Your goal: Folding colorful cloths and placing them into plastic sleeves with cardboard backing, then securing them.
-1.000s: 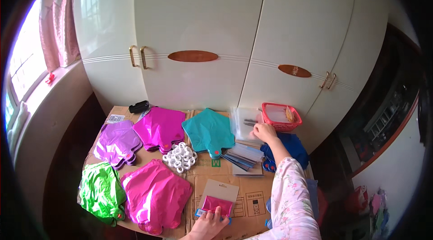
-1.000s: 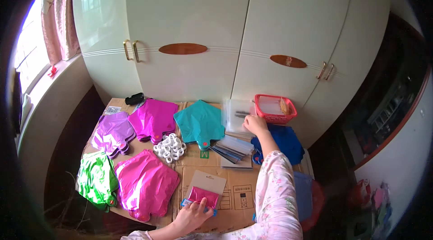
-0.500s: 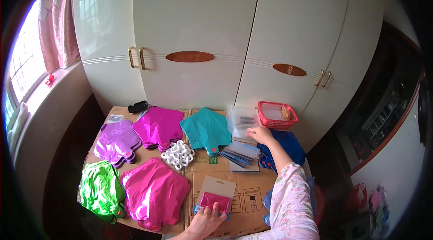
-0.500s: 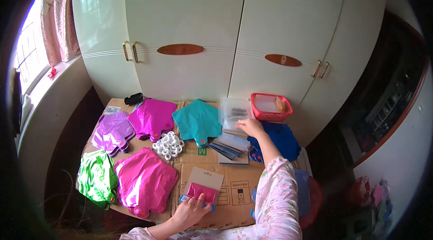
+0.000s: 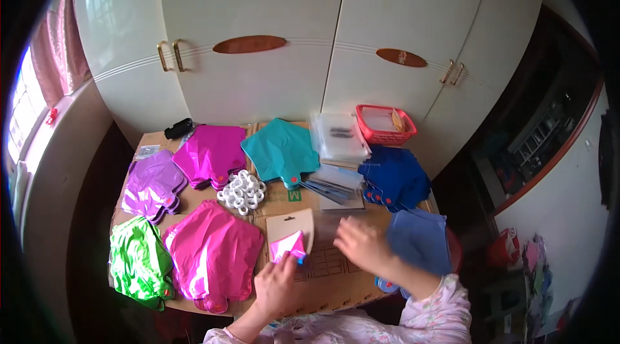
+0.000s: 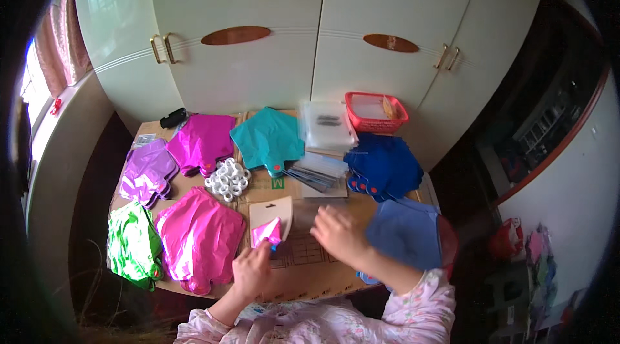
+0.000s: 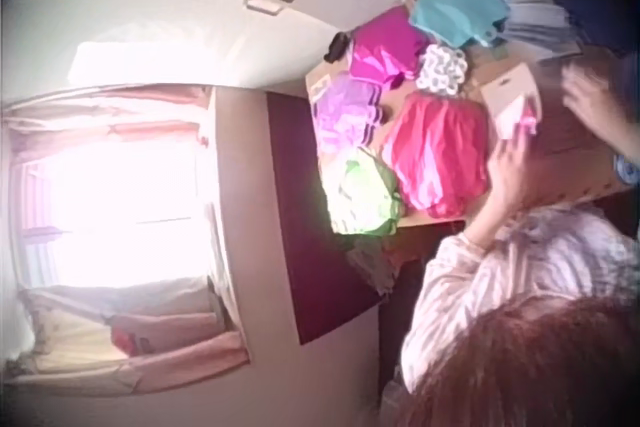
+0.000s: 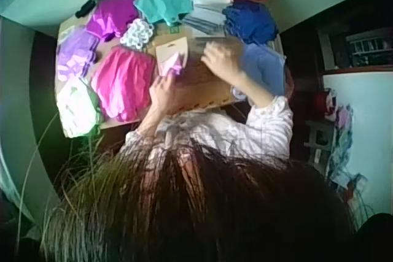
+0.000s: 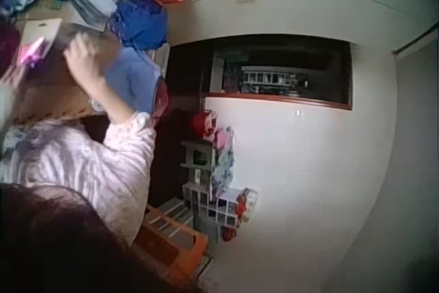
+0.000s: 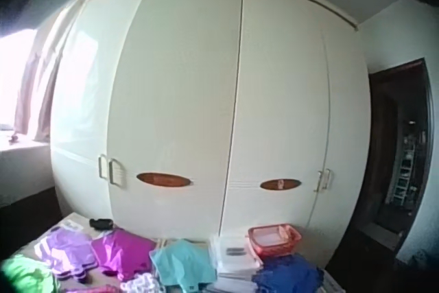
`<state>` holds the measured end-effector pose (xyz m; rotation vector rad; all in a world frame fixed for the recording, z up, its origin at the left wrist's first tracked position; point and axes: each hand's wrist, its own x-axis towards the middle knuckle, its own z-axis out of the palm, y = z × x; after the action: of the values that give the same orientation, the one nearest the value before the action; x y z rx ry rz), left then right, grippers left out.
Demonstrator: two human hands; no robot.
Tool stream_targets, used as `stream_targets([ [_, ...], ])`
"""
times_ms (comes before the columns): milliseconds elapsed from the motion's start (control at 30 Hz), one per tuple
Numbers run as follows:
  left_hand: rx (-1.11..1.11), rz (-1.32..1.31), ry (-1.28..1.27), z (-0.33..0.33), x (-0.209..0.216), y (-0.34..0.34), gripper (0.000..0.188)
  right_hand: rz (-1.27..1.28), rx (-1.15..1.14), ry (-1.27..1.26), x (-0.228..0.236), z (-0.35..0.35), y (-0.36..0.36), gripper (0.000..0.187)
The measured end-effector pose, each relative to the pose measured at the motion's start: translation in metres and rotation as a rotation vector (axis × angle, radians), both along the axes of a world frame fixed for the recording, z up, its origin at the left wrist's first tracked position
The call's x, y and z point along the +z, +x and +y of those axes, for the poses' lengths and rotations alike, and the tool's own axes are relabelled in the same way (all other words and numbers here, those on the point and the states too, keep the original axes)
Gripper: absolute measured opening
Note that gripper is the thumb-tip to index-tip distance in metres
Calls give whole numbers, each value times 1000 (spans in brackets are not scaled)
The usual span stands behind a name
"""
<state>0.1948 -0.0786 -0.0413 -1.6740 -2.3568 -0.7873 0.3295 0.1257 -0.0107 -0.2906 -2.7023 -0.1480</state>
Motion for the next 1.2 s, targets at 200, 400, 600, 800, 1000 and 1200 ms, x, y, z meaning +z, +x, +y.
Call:
stream_targets([
  [200, -71, 83, -90, -4, 2, -11, 43, -59, -25, -146, -52, -38, 11, 33],
  [400, -258, 249, -141, -42, -2, -9, 40, -70, -2, -131, -59, -32, 12, 24],
  [600, -347, 316, -153, -68, -2, -1, 36, -25, 51, -265, -53, -26, 10, 19],
  [800, -399, 382, -173, -70, -2, 5, 37, -36, 5, -421, -68, -26, 9, 12],
  [1000, -406, 413, -202, -70, -2, 8, 36, 75, 24, -274, -45, -35, 1, 19],
  [1200, -398, 380, -225, -70, -1, 10, 35, -2, 31, -106, -71, -36, 13, 28],
])
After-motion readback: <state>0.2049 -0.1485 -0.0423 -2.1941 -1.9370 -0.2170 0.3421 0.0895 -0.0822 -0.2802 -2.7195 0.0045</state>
